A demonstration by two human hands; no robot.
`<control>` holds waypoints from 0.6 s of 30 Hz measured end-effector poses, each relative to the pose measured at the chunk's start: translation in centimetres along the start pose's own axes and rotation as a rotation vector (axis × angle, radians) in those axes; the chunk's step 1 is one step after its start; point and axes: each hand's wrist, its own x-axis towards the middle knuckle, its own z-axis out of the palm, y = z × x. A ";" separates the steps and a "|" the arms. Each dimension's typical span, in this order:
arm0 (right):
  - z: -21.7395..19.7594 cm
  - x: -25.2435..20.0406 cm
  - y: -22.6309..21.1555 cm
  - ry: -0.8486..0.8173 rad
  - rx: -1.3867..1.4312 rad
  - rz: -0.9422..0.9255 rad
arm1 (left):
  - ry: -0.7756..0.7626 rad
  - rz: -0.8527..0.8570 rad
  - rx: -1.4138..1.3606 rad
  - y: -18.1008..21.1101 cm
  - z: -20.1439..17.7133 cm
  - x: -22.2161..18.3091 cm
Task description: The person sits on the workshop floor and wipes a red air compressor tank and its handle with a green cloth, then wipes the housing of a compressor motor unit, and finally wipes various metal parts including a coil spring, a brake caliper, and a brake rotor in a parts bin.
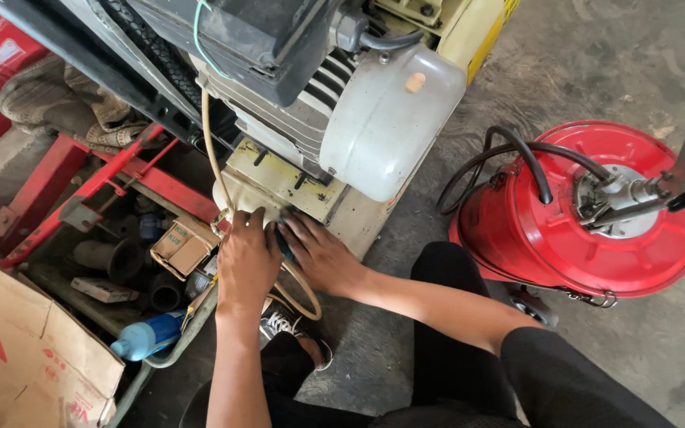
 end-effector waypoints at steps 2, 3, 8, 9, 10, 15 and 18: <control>1.0 0.6 0.3 0.055 0.012 -0.019 | -0.017 -0.015 0.009 0.5 -0.4 0.0; 1.4 1.0 0.4 0.107 0.018 -0.037 | -0.034 -0.031 0.012 0.7 -0.6 0.0; 3.2 -1.4 1.4 0.160 0.069 -0.064 | -0.028 -0.035 -0.025 0.4 -0.8 -0.3; 3.2 -2.0 1.6 0.165 0.097 -0.054 | -0.007 -0.017 -0.045 0.3 -0.8 -0.4; 3.1 -2.1 1.8 0.163 0.097 -0.058 | -0.004 -0.020 -0.046 0.2 -0.7 -0.5; 1.4 -1.1 1.8 0.212 0.173 -0.073 | -0.036 -0.026 -0.008 0.7 -0.5 -1.3; 0.6 0.5 0.9 0.194 0.143 -0.183 | -0.018 0.012 0.051 0.7 0.4 -1.9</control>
